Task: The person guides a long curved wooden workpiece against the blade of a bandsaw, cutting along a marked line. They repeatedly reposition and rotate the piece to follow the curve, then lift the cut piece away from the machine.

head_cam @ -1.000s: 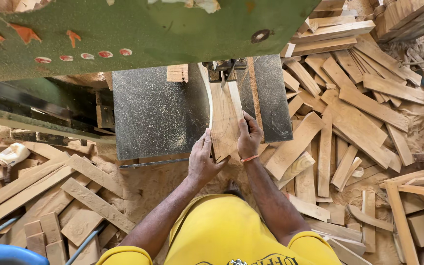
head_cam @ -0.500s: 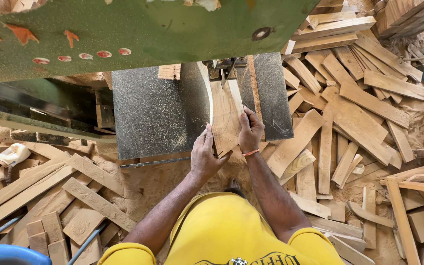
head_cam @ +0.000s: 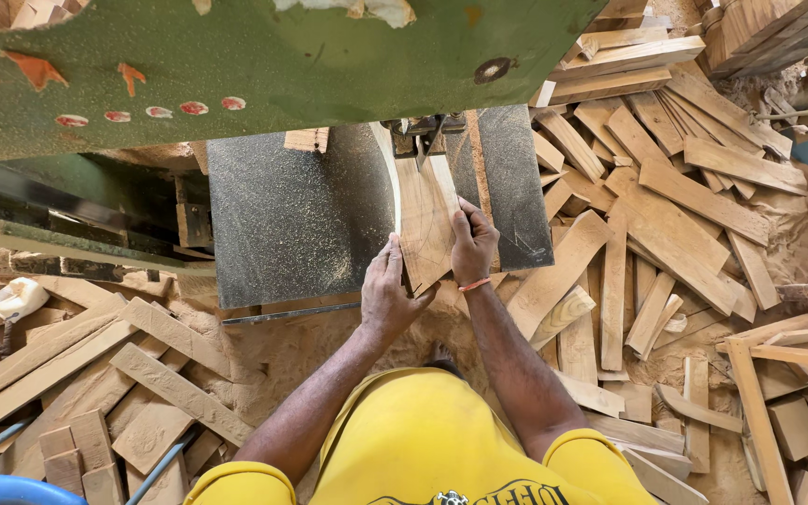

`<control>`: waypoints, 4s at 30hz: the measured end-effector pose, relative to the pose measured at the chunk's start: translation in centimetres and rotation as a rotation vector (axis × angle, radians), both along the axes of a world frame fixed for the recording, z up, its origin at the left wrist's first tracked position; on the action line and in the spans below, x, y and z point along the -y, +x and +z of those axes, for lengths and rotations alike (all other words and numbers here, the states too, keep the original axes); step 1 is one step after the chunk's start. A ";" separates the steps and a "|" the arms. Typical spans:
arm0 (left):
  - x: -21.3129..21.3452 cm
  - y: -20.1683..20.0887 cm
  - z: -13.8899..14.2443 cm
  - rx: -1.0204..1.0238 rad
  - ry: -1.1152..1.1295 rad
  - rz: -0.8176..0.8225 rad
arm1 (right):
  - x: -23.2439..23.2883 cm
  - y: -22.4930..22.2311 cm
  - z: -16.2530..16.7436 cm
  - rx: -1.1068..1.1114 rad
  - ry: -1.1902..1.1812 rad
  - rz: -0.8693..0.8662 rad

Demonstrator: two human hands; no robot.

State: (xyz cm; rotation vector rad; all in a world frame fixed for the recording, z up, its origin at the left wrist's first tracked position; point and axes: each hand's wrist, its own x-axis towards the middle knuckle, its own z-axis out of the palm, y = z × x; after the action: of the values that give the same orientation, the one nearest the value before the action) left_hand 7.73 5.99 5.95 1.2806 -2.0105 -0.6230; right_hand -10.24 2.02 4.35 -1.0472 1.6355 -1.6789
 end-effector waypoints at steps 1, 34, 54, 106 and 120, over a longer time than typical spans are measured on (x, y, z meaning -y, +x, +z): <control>0.0 0.0 0.0 0.001 0.001 0.000 | 0.0 0.0 0.1 0.005 0.010 0.001; 1.5 -0.4 -0.2 -0.015 -0.035 0.021 | 2.2 -0.3 1.3 0.047 -0.010 0.037; 1.1 -1.2 0.5 -0.035 -0.054 0.048 | 2.0 -1.0 1.0 0.120 -0.037 0.044; 4.6 -2.7 0.6 -0.038 -0.021 0.093 | 6.8 -1.0 4.2 -0.006 -0.056 0.035; 5.4 -2.9 0.6 -0.057 -0.029 0.095 | 7.7 -1.0 4.4 0.015 -0.076 0.045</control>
State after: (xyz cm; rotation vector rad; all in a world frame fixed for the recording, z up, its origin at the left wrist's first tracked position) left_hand 4.83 0.61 6.59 1.3174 -1.8942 -0.5769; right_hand -11.24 -5.71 8.78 -1.0971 1.5383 -1.7276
